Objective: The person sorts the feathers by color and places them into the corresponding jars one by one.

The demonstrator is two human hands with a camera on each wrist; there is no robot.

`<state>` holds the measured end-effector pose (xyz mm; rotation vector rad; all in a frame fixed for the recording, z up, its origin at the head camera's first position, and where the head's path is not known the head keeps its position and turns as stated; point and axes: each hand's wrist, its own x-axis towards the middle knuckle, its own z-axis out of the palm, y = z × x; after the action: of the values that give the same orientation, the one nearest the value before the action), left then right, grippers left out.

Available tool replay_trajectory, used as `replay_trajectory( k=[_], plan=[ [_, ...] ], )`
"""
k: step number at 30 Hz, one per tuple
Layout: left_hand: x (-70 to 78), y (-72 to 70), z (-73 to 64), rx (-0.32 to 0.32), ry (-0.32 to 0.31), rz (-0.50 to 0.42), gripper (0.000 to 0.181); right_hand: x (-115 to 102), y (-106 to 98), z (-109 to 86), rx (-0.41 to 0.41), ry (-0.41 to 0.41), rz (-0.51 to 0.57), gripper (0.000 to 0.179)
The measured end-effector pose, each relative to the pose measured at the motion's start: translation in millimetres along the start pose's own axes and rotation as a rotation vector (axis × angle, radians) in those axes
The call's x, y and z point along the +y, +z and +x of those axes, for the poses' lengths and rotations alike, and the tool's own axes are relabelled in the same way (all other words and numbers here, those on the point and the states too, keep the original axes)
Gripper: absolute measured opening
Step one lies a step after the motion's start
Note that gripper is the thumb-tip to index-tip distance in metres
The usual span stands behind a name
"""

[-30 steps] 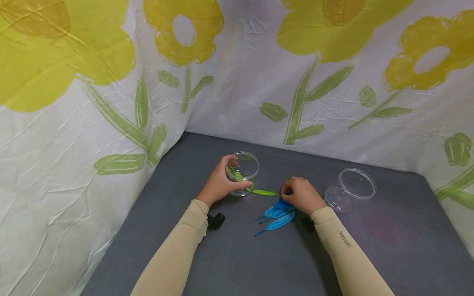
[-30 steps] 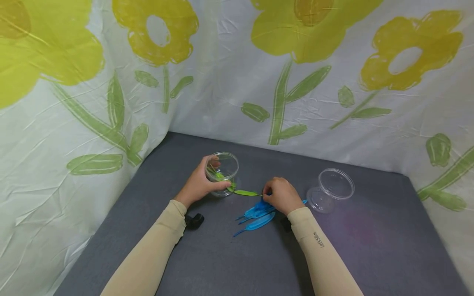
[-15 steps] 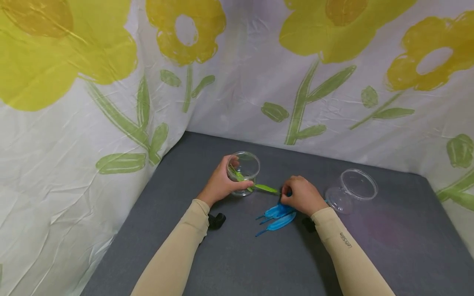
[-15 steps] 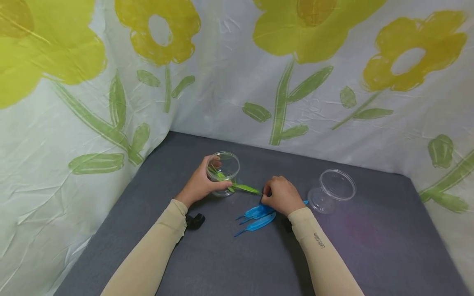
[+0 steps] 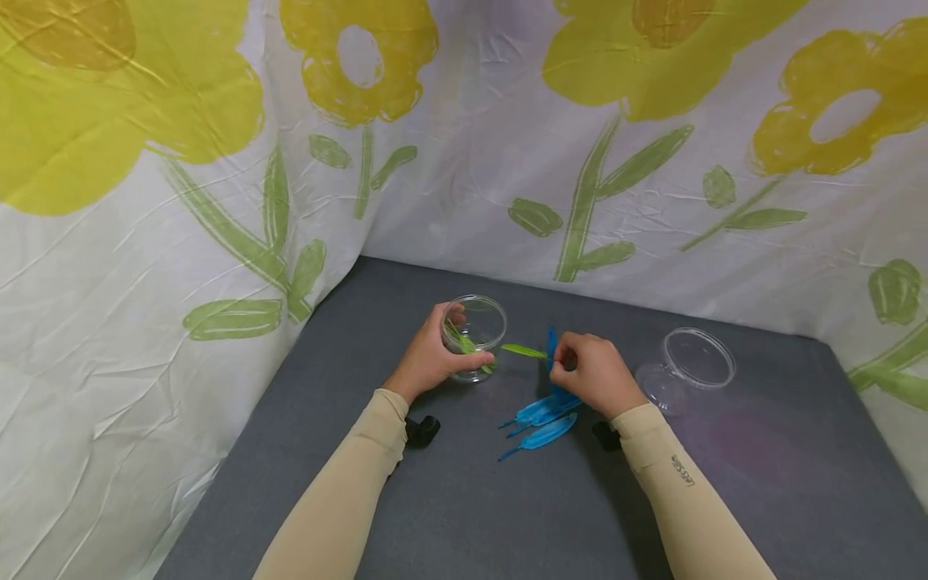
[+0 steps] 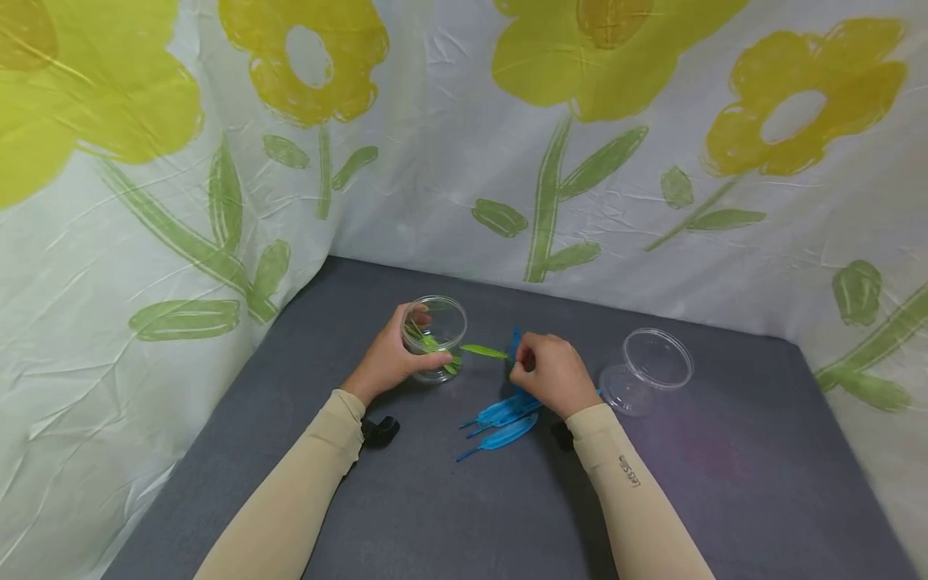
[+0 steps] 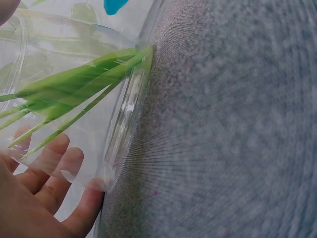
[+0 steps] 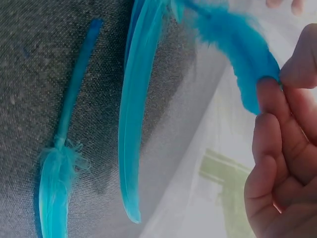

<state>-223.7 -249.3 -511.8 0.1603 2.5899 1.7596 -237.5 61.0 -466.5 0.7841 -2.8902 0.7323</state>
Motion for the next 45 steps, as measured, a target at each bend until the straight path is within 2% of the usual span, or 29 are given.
replay_trajectory(
  k=[5, 11, 23, 34, 45],
  plan=[
    [-2.5, 0.0, 0.9, 0.001, -0.004, 0.004, 0.107, -2, -1, 0.7, 0.016, 0.007, 0.004, 0.006],
    [-3.4, 0.3, 1.8, 0.001, -0.002, -0.002, 0.108, -1, 0, 0.1, 0.000, 0.001, 0.008, 0.004],
    [-1.7, 0.8, 2.3, 0.005, 0.002, 0.006, 0.111, 1, 4, -3.2, -0.040, -0.006, 0.027, 0.009],
    [-1.5, 0.7, 2.5, -0.001, 0.010, 0.001, 0.109, 3, 5, -4.2, -0.030, -0.009, 0.040, 0.014],
    [-2.5, 1.0, 2.5, 0.008, 0.013, -0.009, 0.108, 1, -9, -5.9, 0.062, 0.008, 0.027, 0.013]
  ],
)
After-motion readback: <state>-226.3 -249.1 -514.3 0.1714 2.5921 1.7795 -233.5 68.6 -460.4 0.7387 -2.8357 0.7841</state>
